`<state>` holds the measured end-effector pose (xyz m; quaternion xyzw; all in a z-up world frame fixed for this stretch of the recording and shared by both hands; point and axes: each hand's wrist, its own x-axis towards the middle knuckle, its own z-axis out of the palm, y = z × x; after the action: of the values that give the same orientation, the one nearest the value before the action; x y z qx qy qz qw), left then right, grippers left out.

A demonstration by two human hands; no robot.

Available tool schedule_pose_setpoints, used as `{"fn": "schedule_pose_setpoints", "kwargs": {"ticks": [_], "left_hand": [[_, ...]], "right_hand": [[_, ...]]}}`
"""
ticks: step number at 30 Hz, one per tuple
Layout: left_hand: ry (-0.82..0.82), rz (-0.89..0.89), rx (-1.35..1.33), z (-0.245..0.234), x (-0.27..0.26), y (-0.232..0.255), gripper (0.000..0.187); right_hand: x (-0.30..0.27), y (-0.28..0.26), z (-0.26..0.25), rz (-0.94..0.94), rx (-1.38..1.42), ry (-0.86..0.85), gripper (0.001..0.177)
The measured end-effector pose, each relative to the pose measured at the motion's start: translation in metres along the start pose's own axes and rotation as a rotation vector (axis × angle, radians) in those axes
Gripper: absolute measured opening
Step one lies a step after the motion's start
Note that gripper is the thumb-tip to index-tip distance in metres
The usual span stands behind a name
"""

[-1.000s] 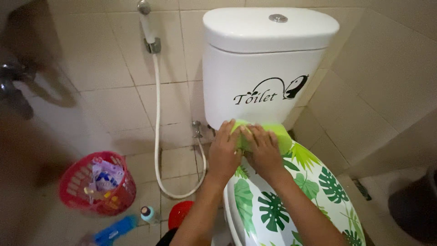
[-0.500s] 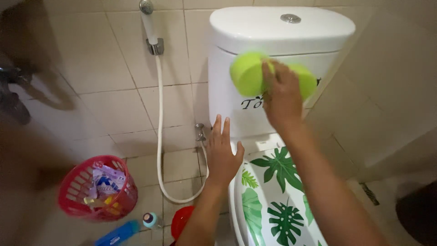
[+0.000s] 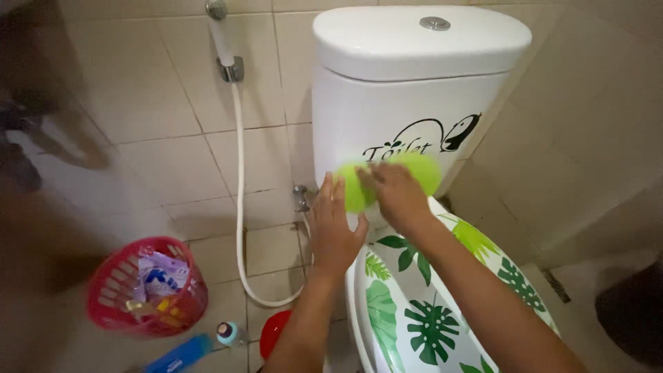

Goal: Scrubbing the exterior of a toilet tank and lid with a sponge and cleaning liquid.

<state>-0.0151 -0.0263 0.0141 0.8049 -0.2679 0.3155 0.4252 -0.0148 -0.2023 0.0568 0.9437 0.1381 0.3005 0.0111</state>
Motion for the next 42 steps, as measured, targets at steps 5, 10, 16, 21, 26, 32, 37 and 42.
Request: {"fn": "schedule_pose_setpoints", "kwargs": {"ticks": [5, 10, 16, 21, 26, 32, 37, 42], "left_hand": [[0.037, 0.020, 0.035, 0.002, 0.002, -0.002, 0.088], [0.066, 0.026, 0.026, 0.008, 0.006, -0.009, 0.088], [0.071, -0.012, 0.041, 0.005, 0.005, -0.021, 0.086], [-0.021, -0.026, 0.079, -0.007, 0.001, -0.015, 0.085], [-0.031, -0.052, 0.087, -0.008, 0.006, -0.011, 0.086], [0.048, -0.007, 0.065, 0.007, 0.004, -0.027, 0.087], [0.005, -0.024, 0.099, 0.016, 0.002, -0.031, 0.092], [0.016, -0.022, 0.022, 0.020, 0.004, -0.031, 0.092]], "right_hand": [[0.047, -0.007, -0.062, 0.026, -0.095, 0.262, 0.059], [0.048, -0.002, -0.023, 0.066, -0.080, 0.315, 0.057], [0.013, -0.006, 0.036, 0.064, -0.055, 0.241, 0.057], [-0.017, -0.013, 0.044, 0.041, -0.015, -0.114, 0.074], [0.000, -0.013, 0.001, 0.178, -0.012, -0.110, 0.062], [0.043, -0.008, -0.044, 0.050, -0.077, 0.389, 0.046], [0.030, -0.010, 0.008, 0.080, -0.065, 0.327, 0.050], [0.018, -0.015, 0.036, 0.110, -0.033, 0.311, 0.056]]}}
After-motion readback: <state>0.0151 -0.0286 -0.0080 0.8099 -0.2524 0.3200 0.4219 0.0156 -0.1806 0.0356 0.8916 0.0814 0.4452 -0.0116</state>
